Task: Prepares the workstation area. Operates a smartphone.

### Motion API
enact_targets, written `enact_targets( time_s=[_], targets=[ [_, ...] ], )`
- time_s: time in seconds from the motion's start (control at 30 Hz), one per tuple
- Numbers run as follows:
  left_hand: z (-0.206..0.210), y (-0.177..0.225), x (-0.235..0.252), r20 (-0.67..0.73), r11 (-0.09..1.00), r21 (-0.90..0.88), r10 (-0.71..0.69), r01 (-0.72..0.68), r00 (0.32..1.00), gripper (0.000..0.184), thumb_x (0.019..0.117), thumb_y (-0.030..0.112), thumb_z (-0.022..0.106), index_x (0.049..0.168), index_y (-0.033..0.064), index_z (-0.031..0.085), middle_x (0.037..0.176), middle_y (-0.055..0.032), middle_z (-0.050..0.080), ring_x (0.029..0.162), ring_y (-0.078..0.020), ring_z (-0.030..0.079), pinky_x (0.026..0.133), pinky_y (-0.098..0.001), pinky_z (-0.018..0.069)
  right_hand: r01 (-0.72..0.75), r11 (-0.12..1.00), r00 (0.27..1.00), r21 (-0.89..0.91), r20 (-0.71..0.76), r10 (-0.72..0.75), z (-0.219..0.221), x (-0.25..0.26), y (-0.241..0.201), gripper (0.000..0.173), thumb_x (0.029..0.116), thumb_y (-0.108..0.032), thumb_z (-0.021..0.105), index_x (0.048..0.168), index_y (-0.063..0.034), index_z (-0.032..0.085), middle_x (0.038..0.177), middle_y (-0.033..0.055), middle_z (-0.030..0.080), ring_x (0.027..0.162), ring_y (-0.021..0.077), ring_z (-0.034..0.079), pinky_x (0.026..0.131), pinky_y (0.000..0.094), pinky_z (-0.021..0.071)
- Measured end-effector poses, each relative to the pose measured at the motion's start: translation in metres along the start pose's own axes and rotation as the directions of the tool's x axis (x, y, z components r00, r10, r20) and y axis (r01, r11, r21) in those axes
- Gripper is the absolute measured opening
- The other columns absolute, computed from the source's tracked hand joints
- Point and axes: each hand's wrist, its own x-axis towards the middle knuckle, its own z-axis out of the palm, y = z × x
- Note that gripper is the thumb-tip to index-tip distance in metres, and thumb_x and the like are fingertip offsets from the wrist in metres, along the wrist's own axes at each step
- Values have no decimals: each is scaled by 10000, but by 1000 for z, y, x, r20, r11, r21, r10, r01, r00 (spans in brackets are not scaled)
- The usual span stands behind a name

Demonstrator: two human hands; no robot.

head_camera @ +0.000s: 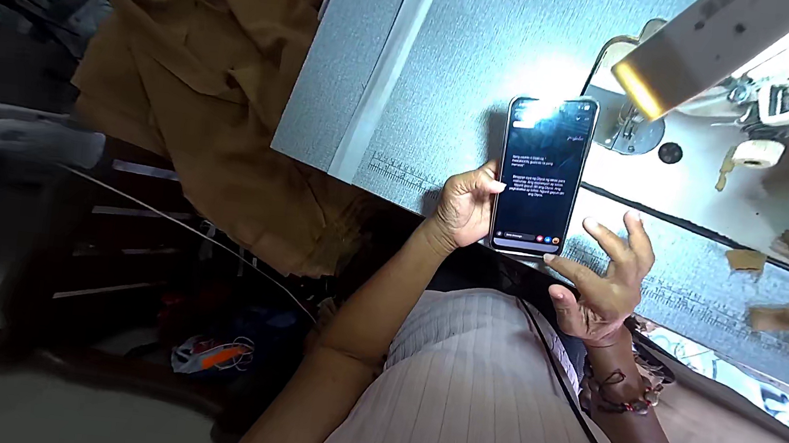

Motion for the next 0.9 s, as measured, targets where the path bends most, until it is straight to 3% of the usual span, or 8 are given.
enact_targets(
  time_s=[0.1, 0.3, 0.63, 0.7, 0.9],
  targets=[
    [0, 0, 1, -2, 1000, 8, 8, -8, 1000, 272, 907, 97, 427, 1109, 141, 603, 1056, -25, 746, 1018, -143, 718, 892, -341, 583, 18, 1000, 1000, -8, 12, -18, -1, 1, 1, 483, 1052, -541, 440, 914, -170, 718, 1467, 43, 541, 1538, 270, 252, 1271, 519, 130],
    [0, 1, 2, 17, 1000, 3, 13, -13, 1000, 287, 900, 89, 435, 1126, 136, 606, 1058, -32, 746, 1022, -149, 718, 897, -350, 583, 8, 999, 999, -35, 37, -7, 1, 2, 0, 444, 1053, -506, 458, 985, -166, 736, 1455, 85, 553, 1522, 314, 283, 1261, 534, 149],
    [-1, -1, 0, -11, 1000, -19, -13, 13, 1000, 312, 888, 107, 471, 1169, 144, 601, 1097, -36, 742, 1046, -158, 714, 904, -356, 583, -75, 996, 997, 38, -24, 76, -1, 1, 0, 474, 1066, -538, 393, 1041, -228, 751, 1519, -30, 511, 1557, 240, 220, 1277, 492, 152],
    [-2, -2, 0, -11, 1000, -19, -22, 21, 1000, 328, 887, 102, 459, 1197, 148, 558, 1109, -30, 735, 1053, -157, 712, 905, -355, 584, -86, 996, 996, 37, -17, 87, -1, 0, 0, 481, 1066, -548, 387, 1059, -232, 751, 1521, -31, 510, 1558, 239, 217, 1276, 479, 154],
    [-3, -1, 0, 19, 999, -30, -28, 29, 999, 300, 882, 101, 495, 1154, 156, 607, 1074, -29, 752, 1018, -151, 726, 886, -344, 591, -105, 994, 994, 27, -13, 105, -1, 1, -1, 482, 1066, -550, 388, 1065, -223, 742, 1496, -17, 534, 1552, 239, 235, 1271, 462, 166]
  ],
)
